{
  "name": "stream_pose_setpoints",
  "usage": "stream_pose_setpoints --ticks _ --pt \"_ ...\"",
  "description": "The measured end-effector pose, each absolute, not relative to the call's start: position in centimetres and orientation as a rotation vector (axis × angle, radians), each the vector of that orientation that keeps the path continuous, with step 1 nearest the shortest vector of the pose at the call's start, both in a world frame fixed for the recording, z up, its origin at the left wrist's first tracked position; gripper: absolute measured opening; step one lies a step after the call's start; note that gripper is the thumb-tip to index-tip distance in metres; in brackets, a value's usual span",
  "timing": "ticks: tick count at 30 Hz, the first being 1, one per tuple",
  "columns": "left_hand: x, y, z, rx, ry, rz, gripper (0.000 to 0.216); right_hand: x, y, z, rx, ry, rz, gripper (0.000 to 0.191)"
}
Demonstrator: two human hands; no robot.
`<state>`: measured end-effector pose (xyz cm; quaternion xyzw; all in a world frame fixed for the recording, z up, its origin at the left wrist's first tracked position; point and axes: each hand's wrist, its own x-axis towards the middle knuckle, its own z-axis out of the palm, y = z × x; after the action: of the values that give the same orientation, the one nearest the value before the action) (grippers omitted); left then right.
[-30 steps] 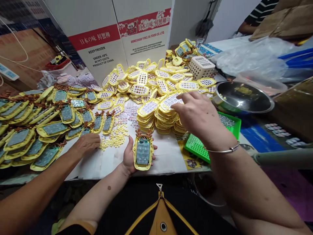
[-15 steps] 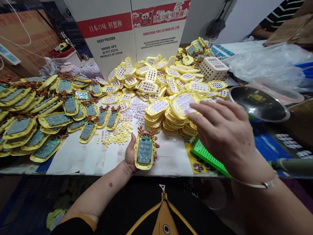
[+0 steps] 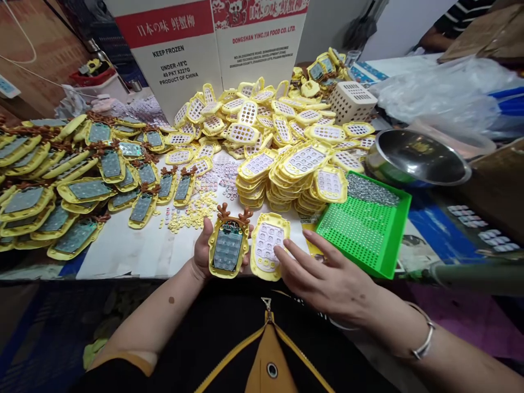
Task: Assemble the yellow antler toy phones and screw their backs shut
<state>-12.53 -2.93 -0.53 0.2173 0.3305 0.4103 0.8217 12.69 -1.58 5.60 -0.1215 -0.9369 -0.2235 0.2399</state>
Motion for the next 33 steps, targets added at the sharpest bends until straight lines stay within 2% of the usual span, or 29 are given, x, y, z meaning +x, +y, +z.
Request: stream_pose_setpoints --ticks 6,10,12,14,17,20,23,27,33 --pt "-12.6 -3.2 -0.7 0.514 0.587 0.655 0.087 13.4 -1.7 4.8 -0.290 -2.588 -0.677 0.030" --pt "-12.2 -3.3 -0.5 0.506 0.560 0.665 0.087 14.6 -1.1 3.2 -0.342 -2.495 -0.509 0.025" --pt "-12.0 -3.2 -0.3 0.521 0.556 0.684 0.091 14.9 -0.7 1.5 -0.525 -2.286 -0.095 0.034" --pt "-11.7 -3.1 0.0 0.541 0.570 0.685 0.091 14.6 -0.4 -0.5 -0.704 -1.936 0.608 0.048" --pt "-11.2 -3.0 0.3 0.555 0.604 0.660 0.090 12.9 -0.6 -2.9 -0.552 -1.418 1.622 0.071" --pt "-10.8 -2.9 0.6 0.541 0.625 0.595 0.094 10.9 -1.0 -3.7 -0.376 -1.102 2.116 0.084" --pt "-10.6 -2.8 0.6 0.524 0.662 0.525 0.100 9.9 -1.3 -3.5 -0.282 -0.967 2.273 0.084" --pt "-10.5 -2.5 0.4 0.519 0.672 0.496 0.103 9.9 -1.1 -3.6 -0.123 -0.828 2.414 0.074" --pt "-12.1 -2.7 2.2 0.552 0.658 0.656 0.092 10.5 -0.7 -4.7 -0.333 -0.630 2.141 0.081"
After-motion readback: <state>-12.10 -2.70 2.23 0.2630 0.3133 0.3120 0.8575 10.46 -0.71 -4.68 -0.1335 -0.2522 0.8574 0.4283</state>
